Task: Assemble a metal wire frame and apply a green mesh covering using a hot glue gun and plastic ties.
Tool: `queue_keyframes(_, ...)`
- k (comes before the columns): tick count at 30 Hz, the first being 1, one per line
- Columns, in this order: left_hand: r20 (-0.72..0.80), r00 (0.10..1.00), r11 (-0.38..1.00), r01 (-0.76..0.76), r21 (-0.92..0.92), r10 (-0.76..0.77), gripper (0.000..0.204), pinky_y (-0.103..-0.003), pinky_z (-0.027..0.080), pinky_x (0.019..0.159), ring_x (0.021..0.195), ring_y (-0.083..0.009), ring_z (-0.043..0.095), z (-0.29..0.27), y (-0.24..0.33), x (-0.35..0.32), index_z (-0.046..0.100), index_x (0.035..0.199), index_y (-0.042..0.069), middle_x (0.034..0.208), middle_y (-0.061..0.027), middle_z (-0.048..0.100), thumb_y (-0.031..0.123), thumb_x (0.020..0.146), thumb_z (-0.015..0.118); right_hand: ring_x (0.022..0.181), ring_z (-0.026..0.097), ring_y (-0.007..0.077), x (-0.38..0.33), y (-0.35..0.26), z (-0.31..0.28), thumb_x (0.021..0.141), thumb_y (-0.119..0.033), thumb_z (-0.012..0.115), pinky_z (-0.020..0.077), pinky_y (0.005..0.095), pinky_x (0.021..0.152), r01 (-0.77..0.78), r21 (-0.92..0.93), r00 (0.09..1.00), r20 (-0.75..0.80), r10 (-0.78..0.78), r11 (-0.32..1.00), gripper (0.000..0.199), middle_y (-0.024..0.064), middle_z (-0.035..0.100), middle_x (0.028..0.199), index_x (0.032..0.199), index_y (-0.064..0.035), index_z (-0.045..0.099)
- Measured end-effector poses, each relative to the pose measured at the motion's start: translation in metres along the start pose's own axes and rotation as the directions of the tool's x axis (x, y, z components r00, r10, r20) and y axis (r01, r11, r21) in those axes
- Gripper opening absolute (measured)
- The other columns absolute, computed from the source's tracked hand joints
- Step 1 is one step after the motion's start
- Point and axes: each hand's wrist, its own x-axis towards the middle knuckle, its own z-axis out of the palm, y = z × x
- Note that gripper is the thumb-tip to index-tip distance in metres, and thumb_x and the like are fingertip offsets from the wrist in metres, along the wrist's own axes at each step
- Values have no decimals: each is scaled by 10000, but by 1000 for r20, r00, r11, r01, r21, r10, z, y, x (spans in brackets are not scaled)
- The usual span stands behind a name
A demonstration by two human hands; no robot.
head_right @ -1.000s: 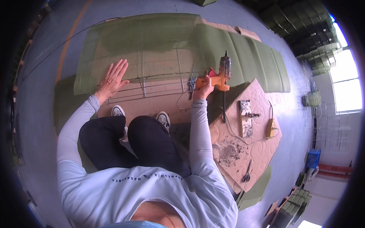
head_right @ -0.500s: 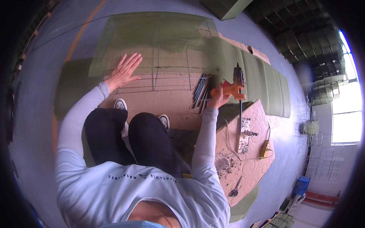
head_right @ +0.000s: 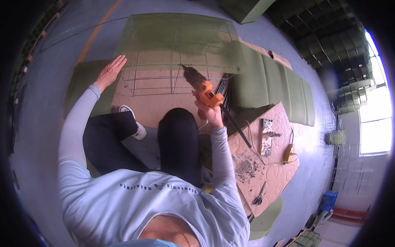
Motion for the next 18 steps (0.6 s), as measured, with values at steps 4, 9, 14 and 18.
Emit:
queue_keyframes(4, -49, 998, 998, 31, -50, -34, 529, -347, 345, 1105, 1361, -250, 343, 5, -1, -6, 434, 1353, 9, 1444, -137, 392, -55, 829, 401, 805, 641, 264, 57, -47, -26, 715, -259, 765, 493, 351, 739, 278, -643, 960, 219, -175, 714, 440, 127, 657, 867, 1053, -24, 610)
queue_keyframes(9, -70, 997, 984, 8, -179, -20, 474, -343, 365, 1087, 1331, -256, 388, -4, -4, -6, 514, 1282, 15, 1399, -128, 456, -60, 824, 415, 1100, 571, 257, 102, -131, 9, 859, -78, 587, 425, 358, 984, 43, -86, 989, 148, -30, 995, 335, 155, 629, 1141, 1173, 29, 540)
queue_keyframes(14, -101, 992, 933, 37, -358, -78, 360, -348, 376, 1074, 1288, -261, 444, -1, -19, -10, 596, 1193, 5, 1337, -117, 526, -5, 851, 484, 1080, 597, 209, 84, -29, 102, 848, -60, 618, 468, 334, 924, 102, 456, 978, 117, -173, 884, 422, 126, 628, 1160, 1241, 8, 479)
queue_keyframes(18, -70, 984, 846, 105, -522, -165, 281, -365, 402, 1037, 1229, -272, 500, -6, -22, -13, 628, 1140, 11, 1264, -123, 582, 60, 881, 531, 1050, 599, 191, 28, -8, 192, 834, -22, 624, 452, 319, 940, -189, 411, 980, 136, 145, 892, 279, 97, 650, 1094, 1104, 0, 559)
